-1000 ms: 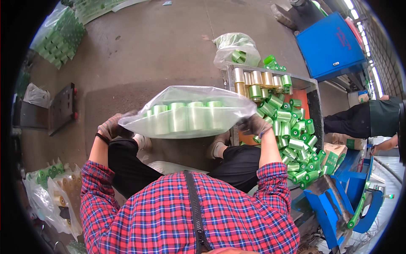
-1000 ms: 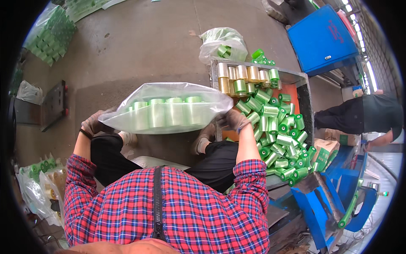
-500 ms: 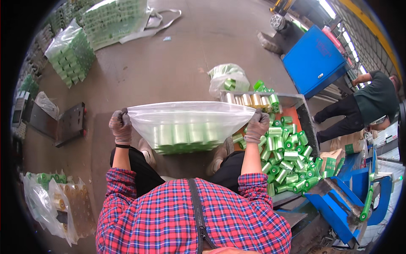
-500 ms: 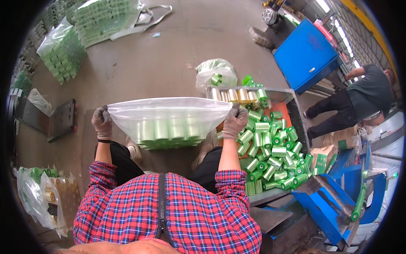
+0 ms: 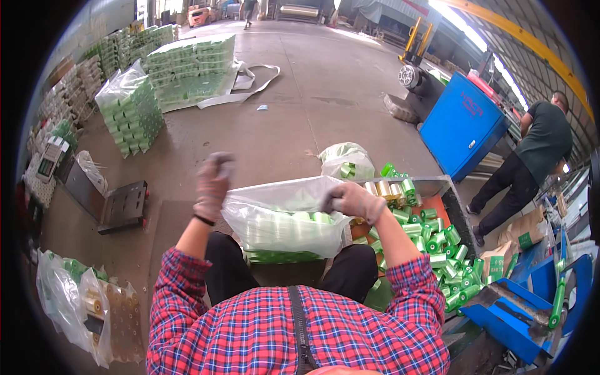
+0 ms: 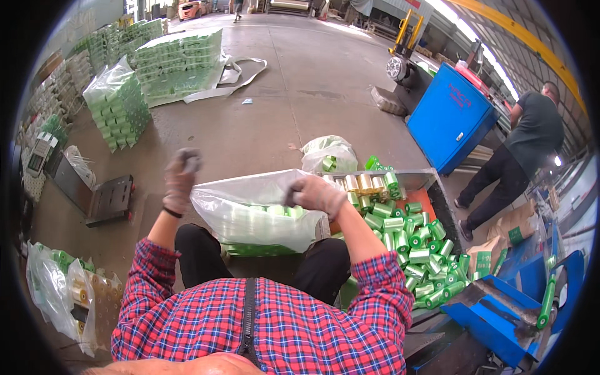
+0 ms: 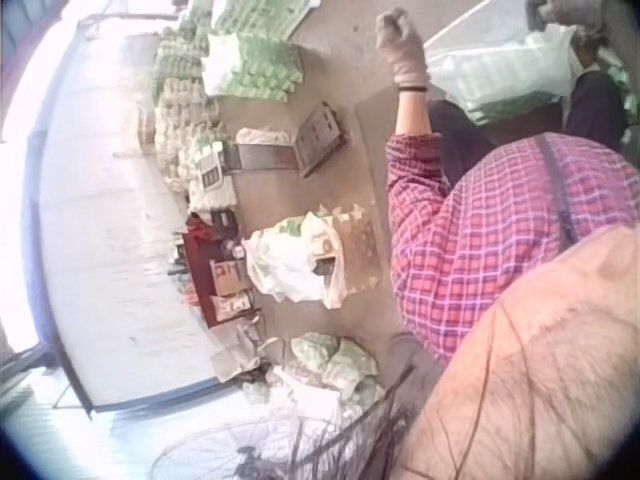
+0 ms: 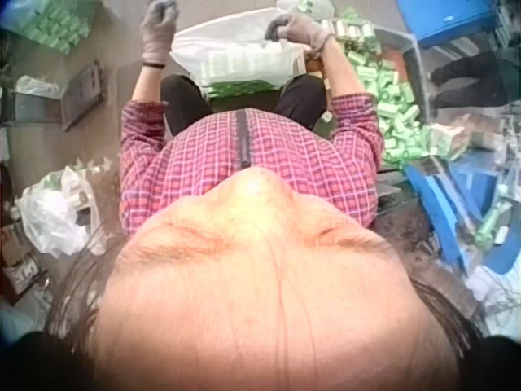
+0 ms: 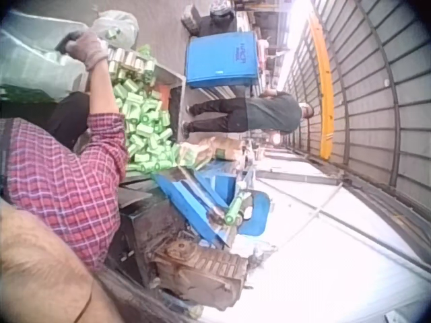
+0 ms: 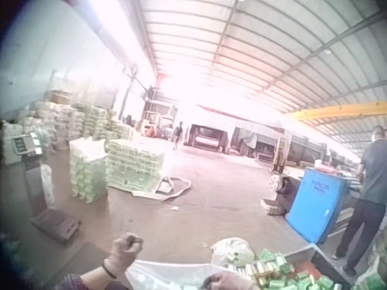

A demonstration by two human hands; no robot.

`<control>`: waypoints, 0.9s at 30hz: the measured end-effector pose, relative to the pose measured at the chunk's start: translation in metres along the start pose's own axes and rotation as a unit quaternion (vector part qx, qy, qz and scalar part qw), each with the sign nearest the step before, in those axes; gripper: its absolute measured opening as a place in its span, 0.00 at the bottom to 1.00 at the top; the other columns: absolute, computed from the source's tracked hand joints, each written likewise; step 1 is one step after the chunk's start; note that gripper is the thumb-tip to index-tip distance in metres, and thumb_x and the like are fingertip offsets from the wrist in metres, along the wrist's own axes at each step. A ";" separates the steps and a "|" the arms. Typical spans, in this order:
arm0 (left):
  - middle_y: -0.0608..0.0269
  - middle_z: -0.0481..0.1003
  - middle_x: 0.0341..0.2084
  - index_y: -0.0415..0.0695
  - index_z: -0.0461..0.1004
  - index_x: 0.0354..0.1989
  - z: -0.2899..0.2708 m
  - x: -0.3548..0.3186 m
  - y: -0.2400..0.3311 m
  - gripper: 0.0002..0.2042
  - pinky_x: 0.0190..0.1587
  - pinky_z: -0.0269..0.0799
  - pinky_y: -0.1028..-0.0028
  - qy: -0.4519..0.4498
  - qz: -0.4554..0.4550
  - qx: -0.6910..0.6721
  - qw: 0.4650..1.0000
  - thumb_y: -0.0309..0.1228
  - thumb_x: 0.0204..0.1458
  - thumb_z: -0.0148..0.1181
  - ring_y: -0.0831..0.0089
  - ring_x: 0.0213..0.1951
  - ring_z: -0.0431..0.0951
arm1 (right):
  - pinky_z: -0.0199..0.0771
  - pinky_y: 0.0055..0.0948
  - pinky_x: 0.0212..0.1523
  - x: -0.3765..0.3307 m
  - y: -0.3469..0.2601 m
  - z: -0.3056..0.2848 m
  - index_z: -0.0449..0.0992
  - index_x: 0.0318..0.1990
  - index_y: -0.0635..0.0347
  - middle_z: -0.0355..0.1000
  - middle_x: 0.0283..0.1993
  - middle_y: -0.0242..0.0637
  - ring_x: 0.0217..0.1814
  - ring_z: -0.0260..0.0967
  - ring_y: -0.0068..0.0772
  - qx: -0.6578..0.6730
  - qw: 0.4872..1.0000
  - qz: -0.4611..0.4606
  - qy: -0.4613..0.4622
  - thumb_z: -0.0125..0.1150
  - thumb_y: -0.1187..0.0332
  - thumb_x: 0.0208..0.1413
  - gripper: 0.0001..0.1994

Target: Packing rolls of green plastic film into a transparent bag.

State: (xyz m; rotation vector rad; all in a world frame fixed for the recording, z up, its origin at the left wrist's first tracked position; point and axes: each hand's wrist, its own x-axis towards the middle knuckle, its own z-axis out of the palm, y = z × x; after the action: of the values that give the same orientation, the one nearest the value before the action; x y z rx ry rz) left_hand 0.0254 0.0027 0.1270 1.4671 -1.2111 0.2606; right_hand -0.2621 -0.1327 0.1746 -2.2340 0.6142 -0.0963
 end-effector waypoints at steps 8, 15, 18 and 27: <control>0.56 0.68 0.50 0.49 0.53 0.60 0.070 0.039 -0.015 0.41 0.55 0.59 0.68 -0.759 -0.006 0.299 0.578 0.50 0.37 0.62 0.62 0.53 0.66 | 0.63 0.33 0.52 0.042 0.177 -0.043 0.73 0.47 0.53 0.68 0.49 0.44 0.50 0.67 0.38 -0.431 0.851 0.248 -0.171 0.49 0.54 0.47 0.21; 0.50 0.71 0.36 0.39 0.57 0.57 0.014 0.064 0.064 0.29 0.43 0.67 0.72 -0.606 -0.233 0.030 0.761 0.26 0.42 0.55 0.70 0.39 0.71 | 0.69 0.27 0.40 -0.053 0.151 -0.054 0.72 0.43 0.58 0.73 0.36 0.44 0.36 0.70 0.35 0.025 0.897 0.154 0.414 0.59 0.54 0.45 0.21; 0.49 0.72 0.42 0.34 0.68 0.45 0.020 0.061 0.073 0.14 0.49 0.63 0.72 -0.617 -0.146 0.070 0.770 0.24 0.48 0.49 0.66 0.45 0.71 | 0.69 0.33 0.45 -0.124 0.318 0.023 0.72 0.43 0.60 0.72 0.40 0.47 0.44 0.69 0.44 -0.141 0.858 0.408 0.279 0.54 0.50 0.45 0.23; 0.50 0.70 0.45 0.33 0.68 0.45 0.076 0.023 0.062 0.11 0.52 0.61 0.72 -0.617 -0.143 0.091 0.768 0.24 0.56 0.44 0.64 0.49 0.69 | 0.55 0.49 0.56 -0.161 0.456 0.240 0.53 0.60 0.43 0.49 0.64 0.34 0.64 0.48 0.43 -0.276 0.753 0.584 -0.125 0.41 0.64 0.55 0.22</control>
State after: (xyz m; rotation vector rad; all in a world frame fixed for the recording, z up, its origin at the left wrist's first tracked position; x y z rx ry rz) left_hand -0.0472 -0.0606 0.1573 2.0202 -1.9483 -1.0037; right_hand -0.5230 -0.1500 -0.2985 -1.8767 1.9380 1.1234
